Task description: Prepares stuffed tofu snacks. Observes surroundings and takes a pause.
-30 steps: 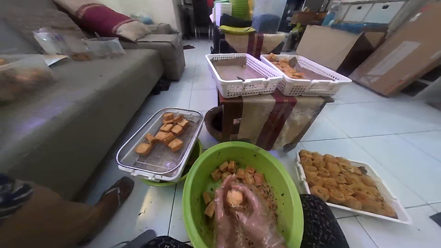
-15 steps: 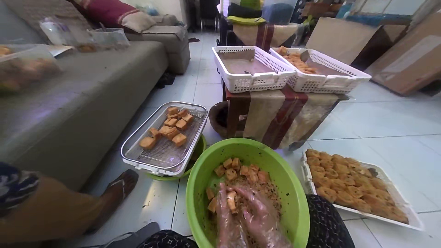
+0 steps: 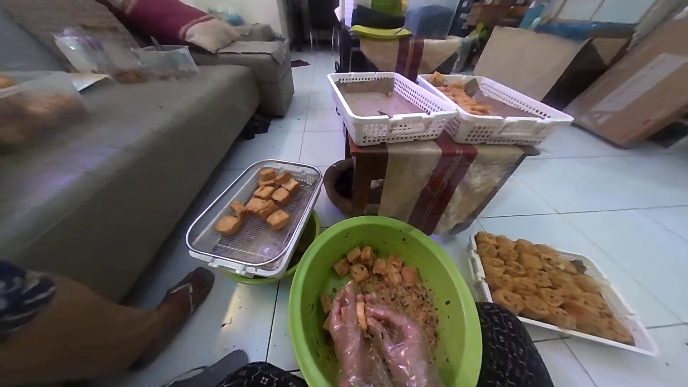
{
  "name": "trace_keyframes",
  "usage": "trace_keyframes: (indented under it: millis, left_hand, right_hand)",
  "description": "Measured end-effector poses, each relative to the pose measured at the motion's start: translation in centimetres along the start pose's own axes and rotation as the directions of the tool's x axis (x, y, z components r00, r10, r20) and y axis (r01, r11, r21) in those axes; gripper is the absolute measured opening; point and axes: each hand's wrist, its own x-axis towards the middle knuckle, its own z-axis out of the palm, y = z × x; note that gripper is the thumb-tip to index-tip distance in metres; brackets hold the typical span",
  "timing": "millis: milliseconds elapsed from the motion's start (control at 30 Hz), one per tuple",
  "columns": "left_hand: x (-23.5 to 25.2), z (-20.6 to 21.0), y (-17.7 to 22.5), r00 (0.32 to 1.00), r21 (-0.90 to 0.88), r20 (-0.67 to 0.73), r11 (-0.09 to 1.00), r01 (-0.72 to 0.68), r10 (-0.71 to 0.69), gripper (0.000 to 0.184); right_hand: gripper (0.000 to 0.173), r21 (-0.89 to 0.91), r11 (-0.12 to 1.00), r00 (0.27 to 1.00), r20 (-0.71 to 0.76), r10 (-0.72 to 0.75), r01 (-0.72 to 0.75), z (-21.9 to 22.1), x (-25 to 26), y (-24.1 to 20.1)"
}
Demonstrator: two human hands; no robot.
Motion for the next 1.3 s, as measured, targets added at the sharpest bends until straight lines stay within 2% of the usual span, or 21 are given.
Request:
trace_keyframes:
  millis: [100,167,267,367,500,633,700,800,867,933,1033,1133,1233,1300]
  left_hand:
    - [0.1,-0.4,-0.2,0.998,0.015,0.059,1.000,-0.020,0.019,0.040]
    - [0.1,-0.5,-0.3,0.997,-0.032,0.080,0.999,0.015,-0.012,0.044]
    - [-0.2,-0.1,0.0,0.999,0.018,-0.014,0.999,0.031,-0.031,0.034]
    - [-0.2,0.0,-0.1,0.997,0.074,-0.069,0.997,0.029,-0.024,0.033]
    - [0.0,-0.6,-0.6,0.999,0.068,0.045,0.998,-0.006,0.003,0.043]
    - [0.3,-0.4,-1.0,0.996,0.157,-0.086,0.988,-0.002,0.016,0.042]
    - [0.3,-0.4,-1.0,0.993,0.138,-0.122,0.990,0.013,0.004,0.044]
    - [0.0,-0.7,-1.0,1.000,0.077,-0.025,0.997,-0.005,0.007,0.041]
    - [0.2,-1.1,-1.2,0.998,0.091,0.048,0.995,-0.033,0.029,0.035]
    - [0.8,-1.3,-1.7,0.998,0.110,0.048,0.993,-0.043,0.038,0.028]
    - [1.6,-1.6,-1.9,0.994,0.055,0.104,0.998,0.015,-0.021,0.020]
    - [1.5,-1.7,-1.2,0.971,-0.107,0.196,0.982,0.159,-0.136,0.022]
    - [1.2,-1.7,-0.2,0.966,-0.254,0.189,0.941,0.222,-0.176,0.026]
    - [1.1,-1.3,0.9,0.970,-0.350,0.166,0.909,0.227,-0.178,0.034]
  right_hand:
    - [0.021,0.005,1.000,0.999,-0.020,0.027,-0.027,0.0,0.1,-0.3]
    - [0.019,-0.027,1.000,1.000,-0.018,0.014,-0.014,0.0,0.0,-0.3]
    - [0.018,-0.083,0.997,1.000,-0.005,0.002,-0.003,0.2,-0.2,-0.3]
    - [0.017,-0.098,0.995,1.000,0.003,0.018,-0.017,0.4,-0.1,0.1]
    - [0.019,-0.136,0.991,1.000,0.006,0.005,-0.004,0.6,-0.2,0.0]
    - [0.032,-0.177,0.984,0.996,0.089,0.013,0.003,0.3,-0.8,-0.2]
    - [0.034,-0.184,0.981,0.992,0.124,-0.034,0.057,0.4,-1.3,-0.5]
    - [0.028,-0.227,0.968,0.991,0.100,-0.085,0.106,0.6,-1.0,0.0]
    - [0.025,-0.211,0.974,0.994,0.095,-0.058,0.077,0.7,-0.5,0.6]
    - [0.025,-0.156,0.986,0.994,0.100,-0.036,0.052,0.8,0.1,1.0]
    - [0.023,-0.042,0.998,0.998,0.048,-0.038,0.040,1.2,0.4,1.3]
    - [0.015,0.054,0.998,0.999,-0.024,-0.021,0.023,0.6,0.7,1.0]
    - [0.015,-0.032,0.999,0.999,-0.044,-0.013,0.012,-1.7,1.6,1.4]
    - [0.016,-0.181,0.983,1.000,-0.017,0.015,-0.018,-3.5,2.8,2.4]
